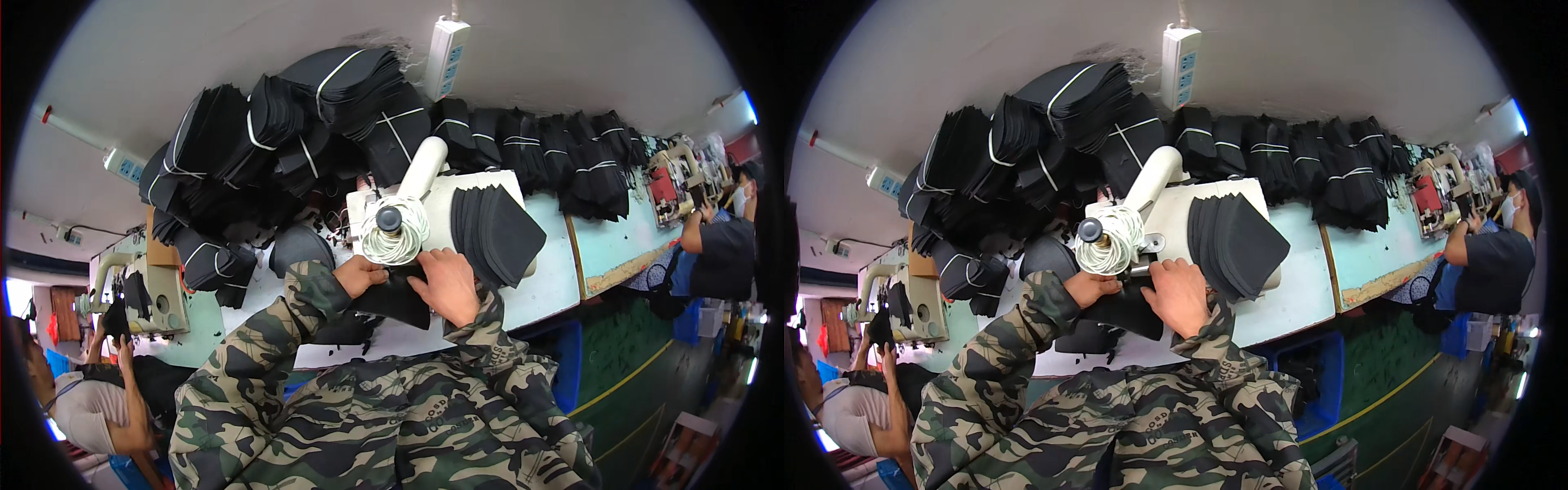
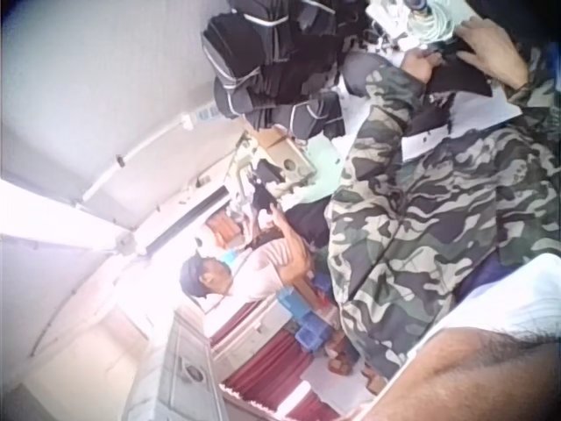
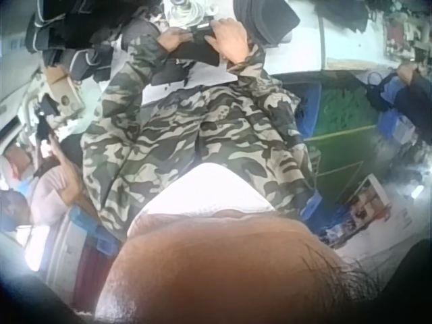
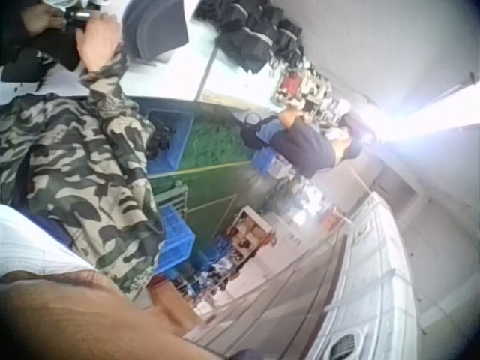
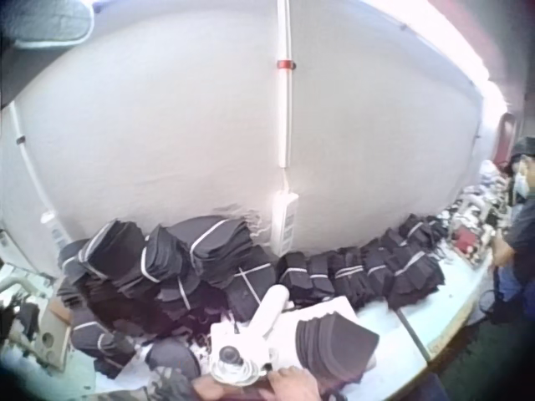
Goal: The person feeds fabric pieces into a machine one by one to process them, stacks each finished piece on top of the machine, and then gathers the completed stack by hand.
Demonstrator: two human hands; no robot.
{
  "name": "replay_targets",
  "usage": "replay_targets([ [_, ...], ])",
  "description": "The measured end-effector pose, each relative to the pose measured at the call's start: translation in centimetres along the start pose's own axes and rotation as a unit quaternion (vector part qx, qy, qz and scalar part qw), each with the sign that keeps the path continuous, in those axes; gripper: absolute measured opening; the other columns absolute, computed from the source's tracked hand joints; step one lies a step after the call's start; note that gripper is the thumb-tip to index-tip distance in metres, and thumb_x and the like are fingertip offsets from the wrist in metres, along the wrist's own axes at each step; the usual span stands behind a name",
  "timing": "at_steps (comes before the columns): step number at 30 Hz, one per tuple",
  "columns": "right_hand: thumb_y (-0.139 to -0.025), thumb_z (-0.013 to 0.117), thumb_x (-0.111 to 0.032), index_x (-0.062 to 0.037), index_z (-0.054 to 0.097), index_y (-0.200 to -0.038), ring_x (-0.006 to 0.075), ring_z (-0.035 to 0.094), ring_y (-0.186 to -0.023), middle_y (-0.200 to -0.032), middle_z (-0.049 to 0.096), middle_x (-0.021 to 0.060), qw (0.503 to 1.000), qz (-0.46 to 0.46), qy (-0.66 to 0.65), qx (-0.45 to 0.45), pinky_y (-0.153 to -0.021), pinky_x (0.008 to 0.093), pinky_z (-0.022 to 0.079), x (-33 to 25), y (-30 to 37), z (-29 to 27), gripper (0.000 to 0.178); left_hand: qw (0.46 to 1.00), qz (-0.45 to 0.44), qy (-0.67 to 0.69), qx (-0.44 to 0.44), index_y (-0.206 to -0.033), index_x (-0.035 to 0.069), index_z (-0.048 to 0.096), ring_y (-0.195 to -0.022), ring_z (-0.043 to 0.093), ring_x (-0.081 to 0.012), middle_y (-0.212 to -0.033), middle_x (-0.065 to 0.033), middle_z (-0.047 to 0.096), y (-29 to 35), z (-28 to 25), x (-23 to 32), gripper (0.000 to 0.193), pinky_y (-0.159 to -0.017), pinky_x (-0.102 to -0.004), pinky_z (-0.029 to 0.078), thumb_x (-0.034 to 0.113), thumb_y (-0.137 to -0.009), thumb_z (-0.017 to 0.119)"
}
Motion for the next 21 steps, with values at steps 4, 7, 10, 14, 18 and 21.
replay_targets([
  [4, -0.073, 0.066, -0.02, -0.0024, 0.061, -0.083, 0.0343, 0.059, -0.075, -0.077, 0.061, 0.0155, 0.998, 0.037, -0.046, -0.012, -0.066, 0.0426, 0.045, 0.2, 1.9, 0.0, 0.021, 0.999, -0.045, -0.023, 0.008, -0.096, 0.002, 0.059, -0.056, 0.048, -0.0068, -0.075, -0.0018, 0.058, 0.8, -0.4, 2.4, 0.012, -0.043, -0.0218, 0.041, 0.009, -0.089, 0.053],
  [7, -0.076, 0.066, -0.016, 0.0004, 0.062, -0.088, 0.035, 0.06, -0.072, -0.079, 0.062, 0.0177, 0.988, 0.08, -0.132, 0.029, -0.066, 0.0401, 0.047, 0.3, 4.2, -0.7, 0.021, 0.992, -0.125, 0.009, -0.003, -0.097, 0.004, 0.058, -0.046, 0.046, -0.0069, -0.075, -0.0019, 0.056, 1.4, -0.1, 4.7, 0.011, -0.034, -0.0215, 0.036, 0.009, -0.09, 0.051],
  [10, -0.076, 0.064, -0.013, -0.0008, 0.062, -0.09, 0.035, 0.059, -0.076, -0.08, 0.06, 0.0173, 0.961, 0.12, -0.249, 0.014, -0.066, 0.0393, 0.046, 0.8, 6.0, -1.5, 0.019, 0.997, -0.061, 0.02, -0.049, -0.093, 0.004, 0.058, -0.042, 0.045, -0.0084, -0.066, -0.0013, 0.051, 1.4, -0.6, 4.4, 0.013, -0.035, -0.0235, 0.035, 0.013, -0.092, 0.049],
  [14, -0.076, 0.065, -0.007, 0.0004, 0.063, -0.094, 0.028, 0.057, -0.067, -0.074, 0.058, 0.0149, 0.957, 0.11, -0.228, 0.141, -0.063, 0.0329, 0.045, 2.1, 6.7, -5.8, 0.02, 0.944, 0.146, -0.189, 0.226, -0.081, 0.005, 0.056, -0.043, 0.054, -0.02, -0.053, -0.0073, 0.052, 1.9, -4.5, 0.3, 0.02, -0.04, -0.0335, 0.041, 0.022, -0.089, 0.05],
  [18, -0.076, 0.064, -0.002, -0.0019, 0.065, -0.094, 0.0258, 0.056, -0.075, -0.086, 0.057, 0.0093, 0.922, 0.091, -0.002, 0.376, -0.065, 0.0317, 0.045, 3.4, 5.9, -10.8, 0.019, 0.745, -0.069, -0.65, 0.135, -0.092, 0.007, 0.056, -0.065, 0.064, -0.0306, -0.072, -0.0125, 0.061, 5.5, -2.3, -6.7, 0.034, -0.056, -0.042, 0.05, 0.038, -0.079, 0.064],
  [21, -0.068, 0.069, -0.006, -0.0035, 0.064, -0.09, 0.0287, 0.054, -0.082, -0.087, 0.057, 0.0096, 0.975, 0.073, 0.069, 0.2, -0.071, 0.0377, 0.045, 6.0, 5.3, -7.4, 0.023, 0.747, -0.081, -0.651, 0.106, -0.104, 0.01, 0.051, -0.071, 0.064, -0.0308, -0.098, -0.0141, 0.058, 5.8, -0.8, -9.9, 0.046, -0.059, -0.0439, 0.051, 0.038, -0.072, 0.07],
])
Point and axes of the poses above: each hand's wrist, its own y-axis away from the middle knuckle, its own z-axis out of the palm, x = y × z, the point moved 2 cm from there along -y, towards the middle knuckle
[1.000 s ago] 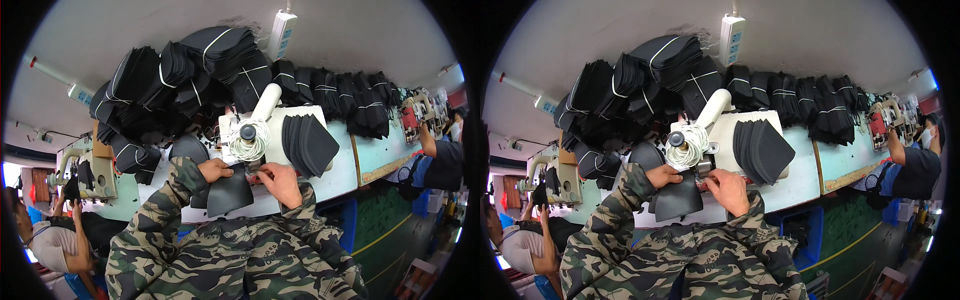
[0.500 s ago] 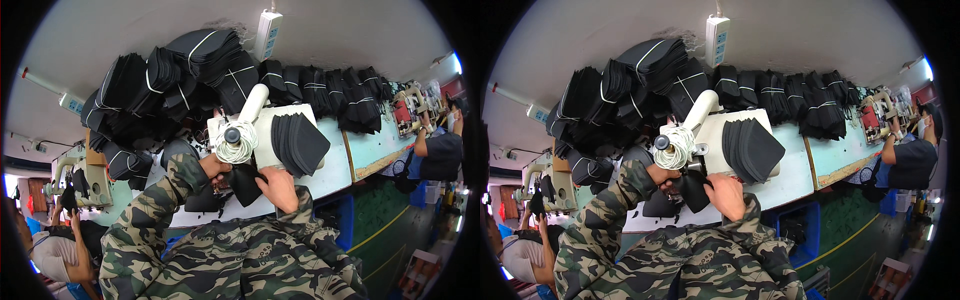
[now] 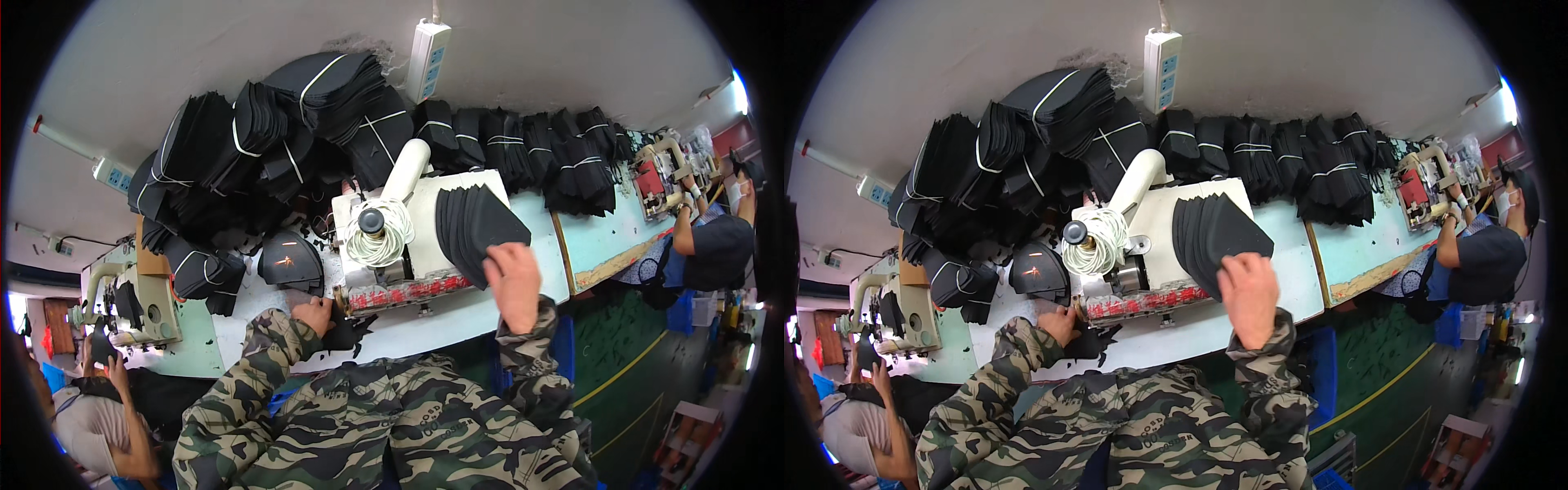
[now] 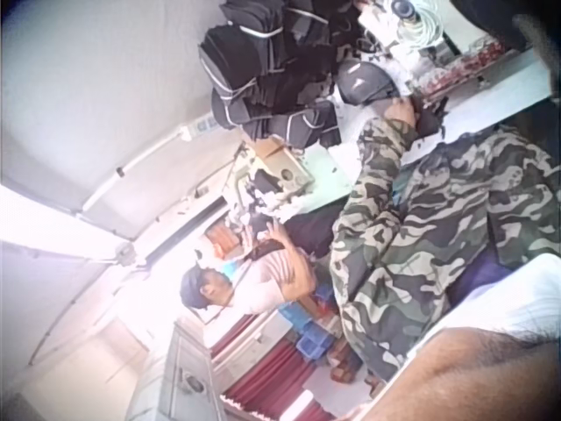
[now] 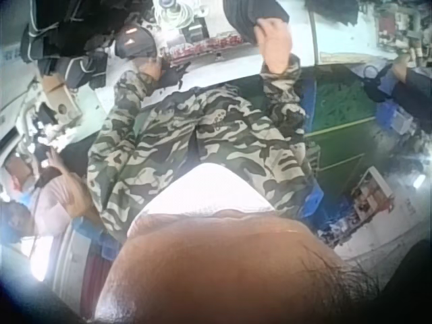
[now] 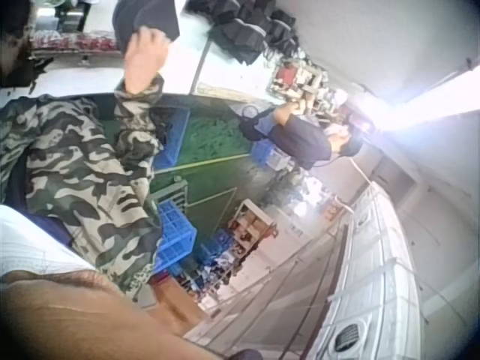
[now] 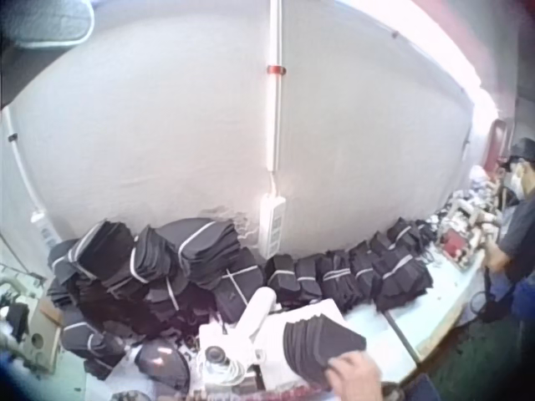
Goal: The person feeds fabric pieces into a machine one by one to process them, stacks each finished piece on top of the machine, and then gathers the completed stack by hand.
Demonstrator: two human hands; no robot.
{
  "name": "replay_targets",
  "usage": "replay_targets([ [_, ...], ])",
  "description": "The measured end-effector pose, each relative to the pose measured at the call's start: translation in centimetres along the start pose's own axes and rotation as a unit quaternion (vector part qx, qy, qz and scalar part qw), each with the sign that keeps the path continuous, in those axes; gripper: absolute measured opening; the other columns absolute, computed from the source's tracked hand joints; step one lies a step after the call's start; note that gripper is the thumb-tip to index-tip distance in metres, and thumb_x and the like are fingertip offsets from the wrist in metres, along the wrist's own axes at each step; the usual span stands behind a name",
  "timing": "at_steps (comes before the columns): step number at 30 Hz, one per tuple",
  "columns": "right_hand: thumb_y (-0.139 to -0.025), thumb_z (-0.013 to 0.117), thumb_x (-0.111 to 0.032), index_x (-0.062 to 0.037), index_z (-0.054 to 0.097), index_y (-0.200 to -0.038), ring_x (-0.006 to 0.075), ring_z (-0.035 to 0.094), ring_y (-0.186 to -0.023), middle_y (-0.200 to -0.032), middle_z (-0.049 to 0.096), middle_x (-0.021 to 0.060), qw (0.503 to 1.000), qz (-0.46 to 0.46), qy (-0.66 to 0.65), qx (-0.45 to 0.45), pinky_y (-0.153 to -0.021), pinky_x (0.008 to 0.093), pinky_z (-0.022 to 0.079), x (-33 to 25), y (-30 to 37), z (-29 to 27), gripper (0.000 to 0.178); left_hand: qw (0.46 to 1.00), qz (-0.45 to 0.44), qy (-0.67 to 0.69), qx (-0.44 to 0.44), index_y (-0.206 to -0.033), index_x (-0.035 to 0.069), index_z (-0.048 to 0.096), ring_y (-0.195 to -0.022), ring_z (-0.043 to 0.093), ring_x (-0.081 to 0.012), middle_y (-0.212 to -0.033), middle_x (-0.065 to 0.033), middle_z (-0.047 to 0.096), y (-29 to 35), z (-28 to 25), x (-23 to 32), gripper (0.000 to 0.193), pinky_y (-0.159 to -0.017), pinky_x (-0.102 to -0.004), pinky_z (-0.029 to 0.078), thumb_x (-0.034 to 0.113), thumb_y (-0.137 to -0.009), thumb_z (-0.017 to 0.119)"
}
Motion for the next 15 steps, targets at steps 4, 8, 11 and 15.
replay_targets([
  [4, -0.071, 0.069, -0.007, -0.002, 0.063, -0.094, 0.0296, 0.054, -0.086, -0.093, 0.059, 0.0109, 0.996, 0.02, -0.078, 0.026, -0.074, 0.0368, 0.045, -2.3, 1.0, 0.9, 0.025, 0.999, 0.001, 0.029, 0.034, -0.103, 0.01, 0.05, -0.072, 0.064, -0.0319, -0.098, -0.0122, 0.057, 1.1, 0.3, -0.3, 0.045, -0.059, -0.0441, 0.051, 0.037, -0.073, 0.069],
  [8, -0.074, 0.068, -0.006, -0.0002, 0.063, -0.095, 0.0286, 0.057, -0.081, -0.088, 0.06, 0.0125, 0.986, 0.065, -0.128, 0.081, -0.07, 0.0352, 0.046, -2.8, -0.4, -0.1, 0.022, 0.993, 0.035, 0.105, 0.047, -0.099, 0.008, 0.056, -0.071, 0.064, -0.0301, -0.087, -0.0132, 0.061, 1.2, 1.1, -1.5, 0.031, -0.058, -0.0436, 0.051, 0.029, -0.079, 0.065],
  [11, -0.075, 0.068, -0.008, 0.0008, 0.062, -0.095, 0.0236, 0.06, -0.071, -0.08, 0.061, 0.0121, 0.95, 0.092, -0.288, -0.071, -0.065, 0.0326, 0.047, -4.6, 0.5, 0.8, 0.023, 0.95, 0.099, 0.282, -0.095, -0.096, 0.006, 0.059, -0.065, 0.064, -0.0228, -0.075, -0.012, 0.062, 1.2, -0.4, -2.3, 0.022, -0.057, -0.0401, 0.051, 0.024, -0.083, 0.062],
  [15, -0.079, 0.068, -0.026, 0.0025, 0.062, -0.1, 0.0229, 0.066, -0.076, -0.085, 0.066, 0.0158, 0.86, 0.083, -0.383, -0.326, -0.067, 0.032, 0.05, -7.7, 4.4, 6.0, 0.036, 0.777, 0.123, 0.484, -0.384, -0.096, 0.001, 0.059, -0.051, 0.059, -0.013, -0.066, -0.0066, 0.059, 2.5, -12.3, 1.3, 0.022, -0.049, -0.0289, 0.05, 0.022, -0.088, 0.057],
])
Point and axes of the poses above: each hand's wrist, its own y-axis away from the middle knuckle, its own z-axis out of the palm, x = y × z, the point moved 2 cm from there along -y, towards the middle knuckle
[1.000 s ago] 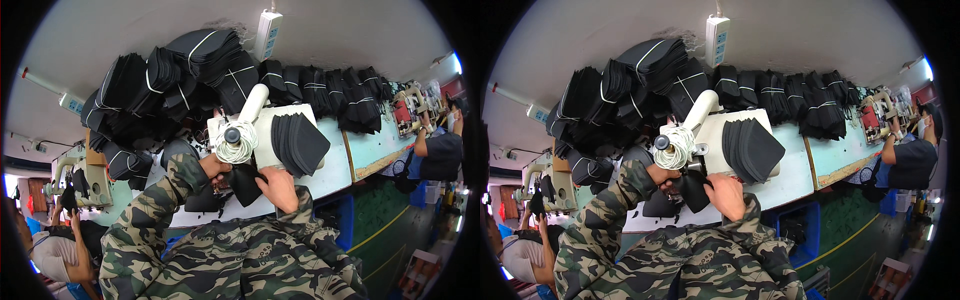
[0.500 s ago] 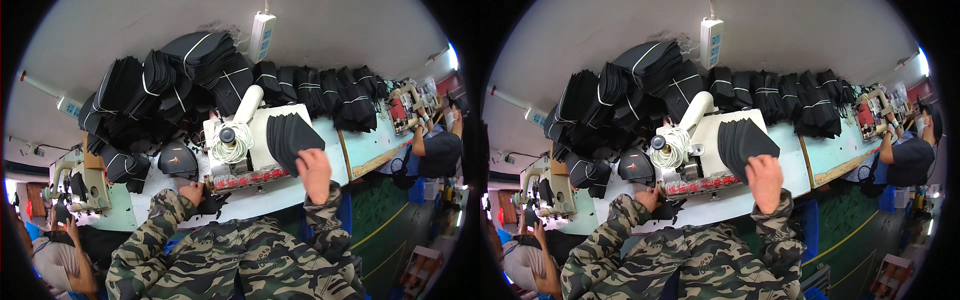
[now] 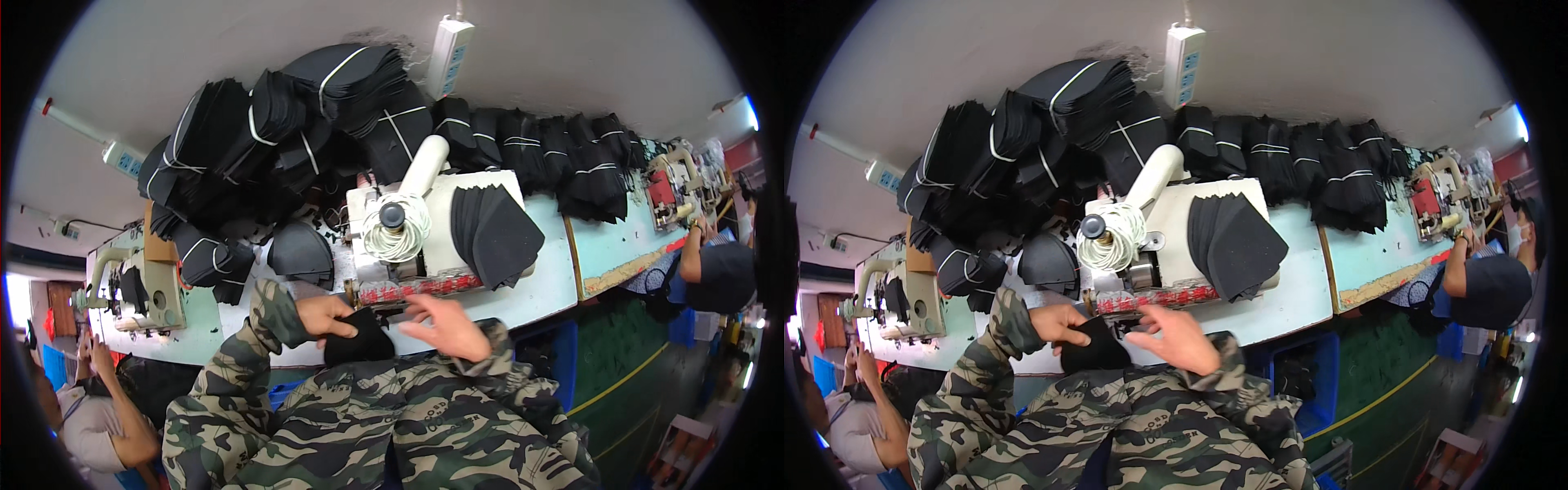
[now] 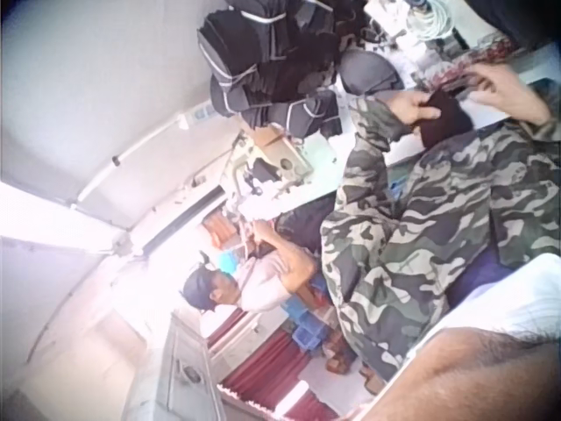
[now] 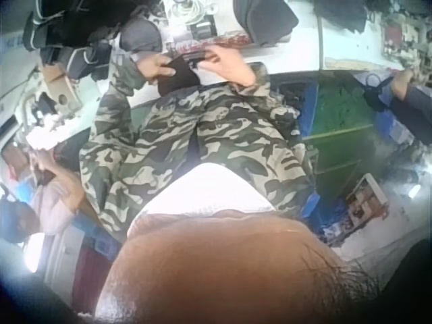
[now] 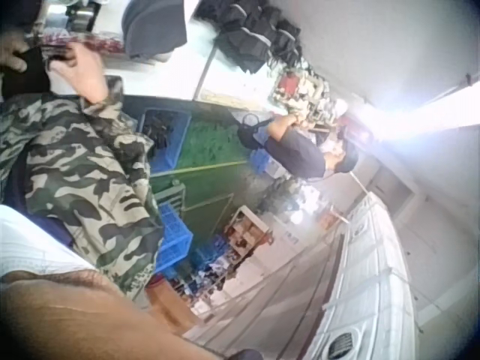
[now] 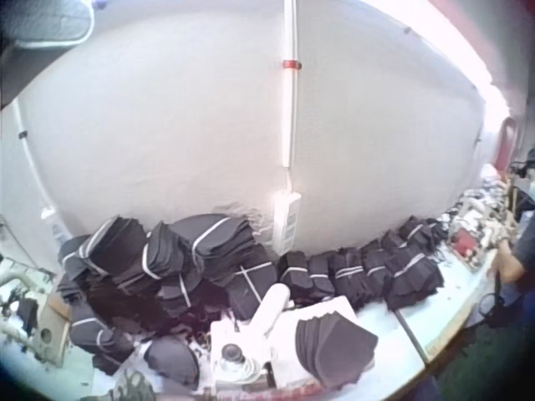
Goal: The person feeds fabric pieces into a machine one by one to process them, stacks each finished piece on top of the machine, and then gathers the completed stack by hand.
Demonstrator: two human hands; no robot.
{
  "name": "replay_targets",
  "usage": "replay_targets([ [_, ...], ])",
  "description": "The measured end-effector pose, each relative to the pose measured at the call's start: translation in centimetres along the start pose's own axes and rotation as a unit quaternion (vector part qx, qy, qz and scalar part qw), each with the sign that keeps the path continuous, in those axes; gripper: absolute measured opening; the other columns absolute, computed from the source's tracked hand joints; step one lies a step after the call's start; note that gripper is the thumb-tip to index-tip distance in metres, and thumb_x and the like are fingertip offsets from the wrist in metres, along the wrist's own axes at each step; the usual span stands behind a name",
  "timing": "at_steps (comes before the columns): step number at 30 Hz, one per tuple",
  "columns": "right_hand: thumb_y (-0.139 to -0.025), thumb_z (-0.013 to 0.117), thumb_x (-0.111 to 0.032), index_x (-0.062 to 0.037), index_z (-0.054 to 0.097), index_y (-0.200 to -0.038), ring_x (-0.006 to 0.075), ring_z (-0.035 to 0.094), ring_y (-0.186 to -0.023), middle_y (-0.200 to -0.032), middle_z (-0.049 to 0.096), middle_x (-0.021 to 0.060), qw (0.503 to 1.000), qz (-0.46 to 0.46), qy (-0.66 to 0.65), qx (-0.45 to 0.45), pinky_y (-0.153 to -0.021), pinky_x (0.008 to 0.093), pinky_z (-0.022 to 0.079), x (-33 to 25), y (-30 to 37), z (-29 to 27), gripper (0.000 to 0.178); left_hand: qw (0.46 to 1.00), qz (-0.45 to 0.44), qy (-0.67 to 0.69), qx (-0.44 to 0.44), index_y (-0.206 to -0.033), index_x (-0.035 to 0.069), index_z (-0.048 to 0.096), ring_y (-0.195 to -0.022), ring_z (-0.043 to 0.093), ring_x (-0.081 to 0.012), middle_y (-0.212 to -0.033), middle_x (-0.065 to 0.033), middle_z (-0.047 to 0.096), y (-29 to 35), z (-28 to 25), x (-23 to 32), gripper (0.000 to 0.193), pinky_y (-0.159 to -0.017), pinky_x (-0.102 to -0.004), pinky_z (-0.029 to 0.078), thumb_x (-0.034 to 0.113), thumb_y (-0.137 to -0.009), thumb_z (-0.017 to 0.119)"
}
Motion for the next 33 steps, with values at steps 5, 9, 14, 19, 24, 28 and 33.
replay_targets([
  [5, -0.08, 0.065, -0.024, -0.0016, 0.064, -0.087, 0.0321, 0.063, -0.069, -0.076, 0.064, 0.0159, 0.999, -0.015, 0.007, 0.043, -0.063, 0.0357, 0.049, 1.6, -2.9, 3.5, 0.023, 0.973, 0.078, 0.077, 0.204, -0.09, -0.005, 0.061, -0.054, 0.057, -0.0109, -0.067, -0.0046, 0.06, -2.7, -1.7, 0.0, 0.03, -0.052, -0.0242, 0.046, 0.024, -0.09, 0.055],
  [9, -0.079, 0.063, -0.021, -0.0044, 0.064, -0.082, 0.0324, 0.062, -0.071, -0.074, 0.064, 0.0136, 0.983, -0.038, 0.151, 0.1, -0.062, 0.0392, 0.048, 0.8, -3.0, 2.0, 0.017, 0.954, 0.099, 0.053, 0.279, -0.084, -0.005, 0.064, -0.061, 0.053, -0.0102, -0.066, -0.0056, 0.06, -4.3, -2.6, -0.4, 0.032, -0.061, -0.0277, 0.042, 0.026, -0.087, 0.057],
  [14, -0.079, 0.063, -0.02, -0.005, 0.064, -0.085, 0.0311, 0.063, -0.071, -0.076, 0.065, 0.0125, 0.985, -0.014, 0.124, 0.122, -0.062, 0.0385, 0.048, 0.2, -3.0, -0.4, 0.017, 0.971, 0.052, 0.026, 0.231, -0.084, -0.003, 0.066, -0.062, 0.052, -0.0096, -0.067, -0.0042, 0.061, -6.0, -4.3, -1.0, 0.031, -0.061, -0.0269, 0.042, 0.026, -0.086, 0.058],
  [19, -0.074, 0.067, -0.016, -0.0018, 0.062, -0.092, 0.0304, 0.059, -0.076, -0.081, 0.061, 0.0129, 0.953, -0.094, 0.231, 0.173, -0.067, 0.0389, 0.046, 0.0, -3.6, -1.6, 0.024, 0.966, 0.114, 0.079, 0.216, -0.095, -0.004, 0.064, -0.07, 0.053, -0.0086, -0.078, -0.0012, 0.063, -8.3, -4.2, -0.6, 0.026, -0.067, -0.0256, 0.043, 0.02, -0.087, 0.058],
  [24, -0.071, 0.069, -0.02, -0.0028, 0.06, -0.09, 0.0319, 0.054, -0.073, -0.077, 0.056, 0.0124, 0.926, -0.121, 0.318, 0.166, -0.066, 0.0423, 0.044, -0.6, -4.8, -1.7, 0.028, 0.928, 0.204, 0.197, 0.244, -0.112, -0.005, 0.057, -0.082, 0.055, -0.0112, -0.094, -0.0053, 0.063, -8.7, -2.9, 0.2, 0.027, -0.077, -0.027, 0.045, 0.006, -0.088, 0.054],
  [28, -0.073, 0.067, -0.019, -0.0036, 0.061, -0.089, 0.0328, 0.057, -0.076, -0.077, 0.058, 0.0123, 0.934, -0.056, 0.335, 0.112, -0.066, 0.0424, 0.045, -0.5, -4.0, -1.5, 0.023, 0.913, 0.246, 0.191, 0.264, -0.111, -0.003, 0.057, -0.071, 0.057, -0.0118, -0.088, -0.0049, 0.063, -6.8, -2.8, 2.5, 0.025, -0.065, -0.0263, 0.048, 0.007, -0.089, 0.053],
  [33, -0.075, 0.065, -0.013, -0.0026, 0.062, -0.092, 0.0347, 0.059, -0.077, -0.084, 0.061, 0.0141, 0.961, -0.035, 0.227, 0.154, -0.065, 0.0407, 0.047, -1.0, -0.2, -1.7, 0.02, 0.956, 0.051, 0.173, 0.232, -0.097, 0.001, 0.058, -0.037, 0.042, -0.0103, -0.06, -0.0024, 0.052, -5.1, -3.0, 3.8, 0.014, -0.032, -0.0253, 0.036, 0.01, -0.09, 0.05],
])
Point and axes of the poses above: each hand's wrist, its own y-axis away from the middle knuckle, its own z-axis out of the palm, x = y × z, the point moved 2 cm from there along -y, towards the middle knuckle
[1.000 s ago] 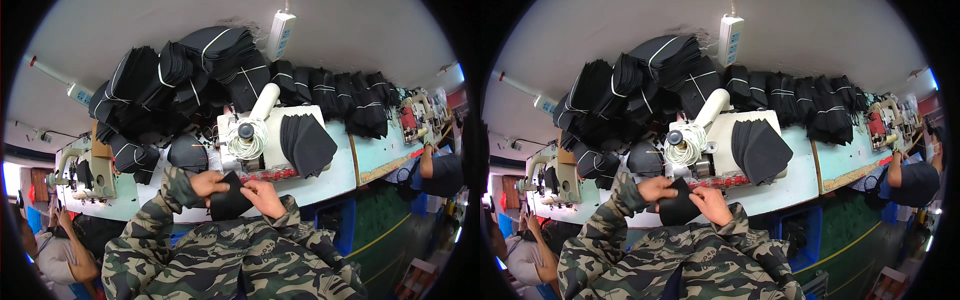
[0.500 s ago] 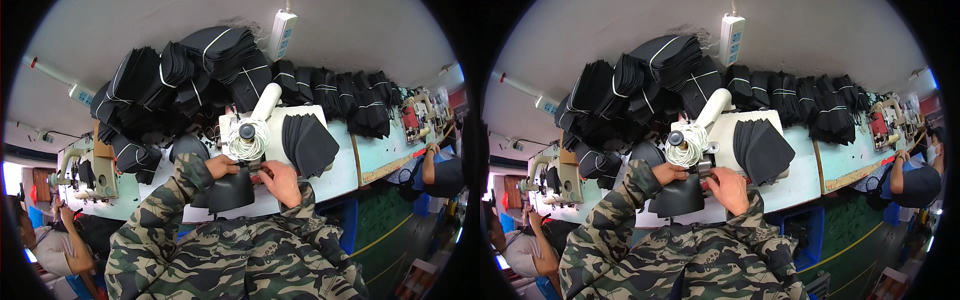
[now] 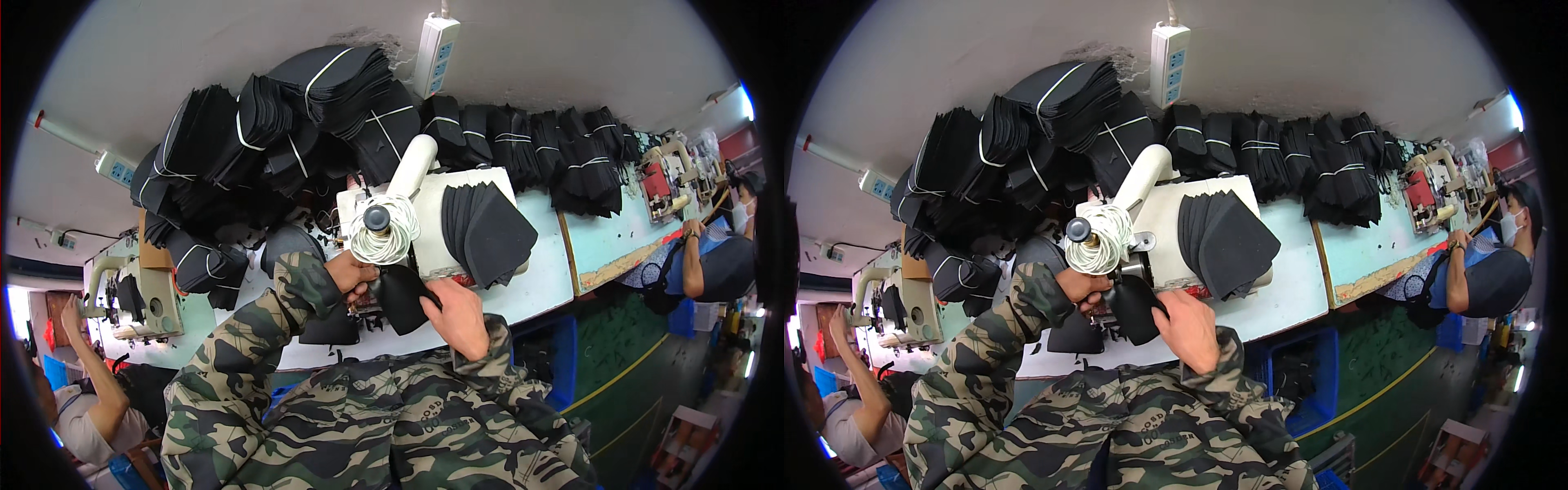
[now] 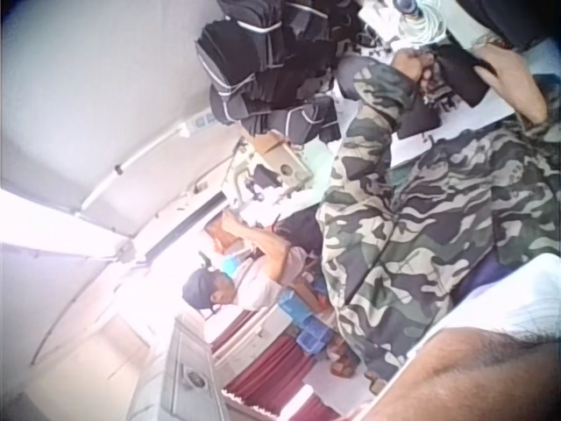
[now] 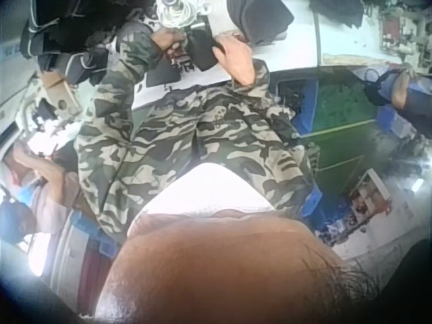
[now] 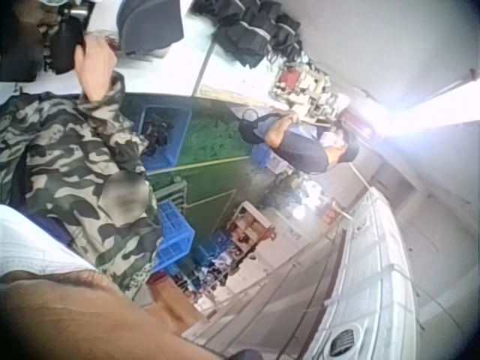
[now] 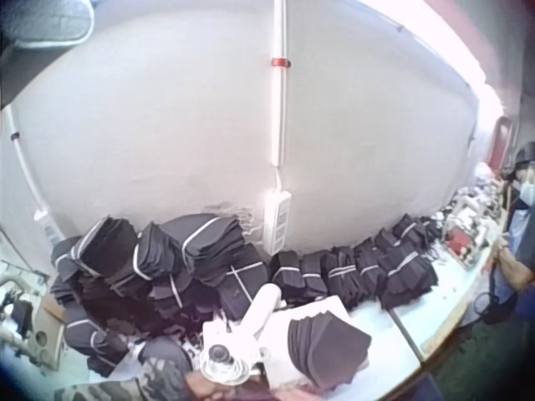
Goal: The person feeds fabric pieces into a machine one by one to process them, stacks each finished piece on top of the machine, and then gathers the completed stack by hand.
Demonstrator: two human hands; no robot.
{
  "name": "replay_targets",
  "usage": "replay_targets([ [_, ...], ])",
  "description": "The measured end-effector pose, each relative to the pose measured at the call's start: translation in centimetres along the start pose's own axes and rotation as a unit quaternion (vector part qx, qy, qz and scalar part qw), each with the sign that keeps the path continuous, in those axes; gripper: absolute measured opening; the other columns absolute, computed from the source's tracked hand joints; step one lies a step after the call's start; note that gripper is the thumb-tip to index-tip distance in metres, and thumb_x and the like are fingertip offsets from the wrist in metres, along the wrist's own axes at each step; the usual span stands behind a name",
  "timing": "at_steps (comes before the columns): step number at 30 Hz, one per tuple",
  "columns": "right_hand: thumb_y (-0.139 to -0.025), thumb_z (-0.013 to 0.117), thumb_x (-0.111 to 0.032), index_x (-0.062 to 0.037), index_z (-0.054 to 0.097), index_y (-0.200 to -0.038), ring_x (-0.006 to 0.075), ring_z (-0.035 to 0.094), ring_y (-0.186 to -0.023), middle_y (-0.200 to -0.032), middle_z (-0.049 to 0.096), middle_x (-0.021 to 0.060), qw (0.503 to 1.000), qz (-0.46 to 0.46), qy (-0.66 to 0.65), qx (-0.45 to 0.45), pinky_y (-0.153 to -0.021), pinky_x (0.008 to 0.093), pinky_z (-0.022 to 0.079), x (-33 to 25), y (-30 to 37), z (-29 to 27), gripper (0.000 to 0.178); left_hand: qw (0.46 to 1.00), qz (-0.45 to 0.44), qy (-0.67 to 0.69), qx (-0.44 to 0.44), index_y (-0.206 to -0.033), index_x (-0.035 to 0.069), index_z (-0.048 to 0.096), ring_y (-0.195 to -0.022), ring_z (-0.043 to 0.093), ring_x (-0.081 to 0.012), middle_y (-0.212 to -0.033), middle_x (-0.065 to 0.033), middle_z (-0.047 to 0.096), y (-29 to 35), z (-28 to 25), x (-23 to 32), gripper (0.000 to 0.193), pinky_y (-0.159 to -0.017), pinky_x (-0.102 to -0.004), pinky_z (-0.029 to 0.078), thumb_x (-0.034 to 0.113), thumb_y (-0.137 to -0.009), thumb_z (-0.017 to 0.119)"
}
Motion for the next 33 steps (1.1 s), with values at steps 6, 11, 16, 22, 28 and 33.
replay_targets([
  [6, -0.075, 0.064, -0.005, -0.0018, 0.064, -0.092, 0.0299, 0.058, -0.076, -0.082, 0.057, 0.0131, 0.985, 0.0, -0.074, 0.156, -0.066, 0.0364, 0.045, 0.1, 1.2, -5.2, 0.018, 0.939, 0.196, -0.169, 0.228, -0.086, 0.005, 0.054, -0.047, 0.058, -0.022, -0.056, -0.0089, 0.055, -0.5, -3.4, -3.5, 0.018, -0.043, -0.0332, 0.044, 0.02, -0.091, 0.046],
  [11, -0.068, 0.068, -0.001, -0.0026, 0.065, -0.094, 0.0272, 0.054, -0.082, -0.09, 0.057, 0.01, 0.945, -0.037, 0.088, 0.311, -0.07, 0.0355, 0.044, 0.7, 0.1, -9.5, 0.027, 0.737, 0.05, -0.639, 0.214, -0.098, 0.012, 0.052, -0.067, 0.063, -0.0351, -0.089, -0.0172, 0.061, 1.5, -2.0, -12.5, 0.025, -0.056, -0.0467, 0.049, 0.028, -0.081, 0.061],
  [16, -0.063, 0.075, -0.01, -0.0043, 0.062, -0.1, 0.0278, 0.05, -0.094, -0.099, 0.055, 0.009, 0.97, 0.001, 0.181, 0.164, -0.078, 0.0382, 0.041, 3.5, 0.0, -5.8, 0.039, 0.754, 0.049, -0.625, 0.195, -0.106, 0.013, 0.05, -0.071, 0.063, -0.0345, -0.098, -0.0154, 0.059, 0.8, -1.6, -14.4, 0.037, -0.059, -0.0454, 0.05, 0.03, -0.076, 0.066],
  [22, -0.069, 0.072, -0.011, -0.002, 0.061, -0.103, 0.028, 0.057, -0.081, -0.09, 0.06, 0.0127, 0.995, -0.027, 0.003, 0.091, -0.072, 0.0373, 0.046, 0.9, 0.8, -2.4, 0.037, 0.808, 0.076, -0.572, 0.117, -0.102, 0.009, 0.058, -0.072, 0.064, -0.0331, -0.081, -0.0172, 0.063, 1.7, -3.0, -16.1, 0.033, -0.06, -0.0447, 0.05, 0.027, -0.076, 0.066],
  [28, -0.081, 0.065, -0.022, -0.001, 0.063, -0.097, 0.0291, 0.063, -0.076, -0.086, 0.064, 0.0156, 0.964, 0.023, -0.213, -0.159, -0.068, 0.0356, 0.049, 0.4, 1.3, 4.7, 0.026, 0.961, -0.037, -0.225, -0.156, -0.091, -0.001, 0.062, -0.054, 0.058, -0.0174, -0.069, -0.0085, 0.061, 5.5, 0.2, -2.7, 0.026, -0.051, -0.0322, 0.047, 0.024, -0.086, 0.058],
  [33, -0.08, 0.062, -0.018, -0.0022, 0.065, -0.085, 0.033, 0.062, -0.069, -0.075, 0.063, 0.0159, 0.979, 0.005, -0.184, -0.09, -0.062, 0.0389, 0.048, 0.4, -0.8, 6.1, 0.017, 0.992, 0.06, -0.105, -0.041, -0.086, -0.003, 0.062, -0.066, 0.05, -0.006, -0.07, -0.002, 0.059, 1.4, -1.5, -4.0, 0.028, -0.061, -0.0266, 0.042, 0.025, -0.089, 0.057],
])
Point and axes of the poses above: each hand's wrist, its own y-axis away from the middle knuckle, its own z-axis out of the palm, x = y × z, the point moved 2 cm from there along -y, towards the middle knuckle
